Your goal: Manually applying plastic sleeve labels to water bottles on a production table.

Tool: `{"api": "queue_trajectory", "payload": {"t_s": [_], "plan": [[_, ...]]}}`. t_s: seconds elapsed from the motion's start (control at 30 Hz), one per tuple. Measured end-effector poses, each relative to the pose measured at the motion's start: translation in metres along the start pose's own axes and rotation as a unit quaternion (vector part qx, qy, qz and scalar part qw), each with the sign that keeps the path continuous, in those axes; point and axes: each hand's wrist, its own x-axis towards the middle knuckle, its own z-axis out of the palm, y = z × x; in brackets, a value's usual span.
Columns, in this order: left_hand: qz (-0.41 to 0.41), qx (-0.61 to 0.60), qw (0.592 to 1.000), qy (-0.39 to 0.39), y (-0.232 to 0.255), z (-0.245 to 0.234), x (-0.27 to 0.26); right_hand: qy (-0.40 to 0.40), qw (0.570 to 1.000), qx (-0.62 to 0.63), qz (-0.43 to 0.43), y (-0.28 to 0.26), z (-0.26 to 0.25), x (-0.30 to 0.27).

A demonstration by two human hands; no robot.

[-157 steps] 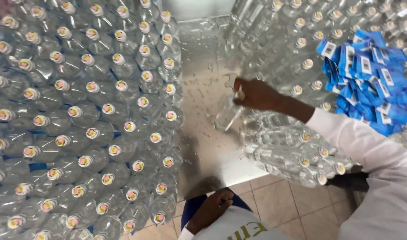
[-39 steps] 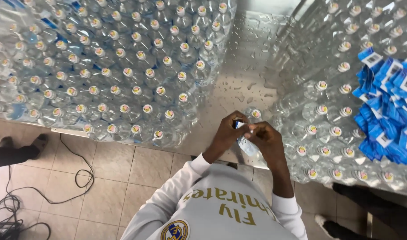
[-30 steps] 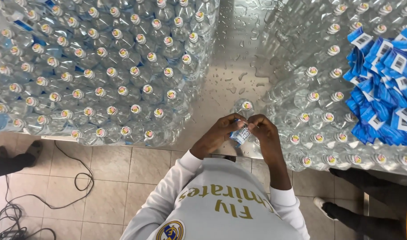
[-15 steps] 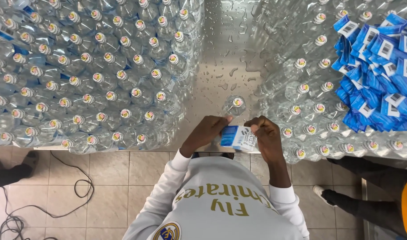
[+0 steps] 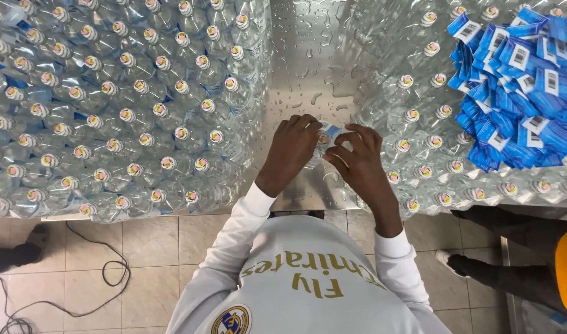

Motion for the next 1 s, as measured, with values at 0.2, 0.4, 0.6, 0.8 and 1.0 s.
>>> {"api": "queue_trajectory", "payload": {"t_s": [0.2, 0.4, 0.6, 0.8, 1.0], "plan": [[-0.015, -0.104, 0.989, -0.104, -0.010, 0.018, 0.002, -0.024, 0.999, -0.033, 0.035, -0.003, 0.028, -0.019], [-0.062, -0.239, 0.956, -0.156, -0.008, 0.010, 0.010, -0.021, 0.997, -0.039, 0.056, 0.000, 0.049, -0.035], [-0.083, -0.310, 0.932, -0.165, -0.021, 0.012, 0.008, 0.042, 0.995, 0.047, 0.072, -0.002, 0.050, -0.036], [-0.159, -0.480, 0.863, -0.030, -0.015, 0.016, -0.019, 0.116, 0.931, 0.259, 0.228, 0.001, 0.047, -0.007], [-0.179, -0.460, 0.869, 0.021, 0.000, 0.040, -0.036, 0.086, 0.913, 0.277, 0.285, -0.007, 0.062, -0.016]]}}
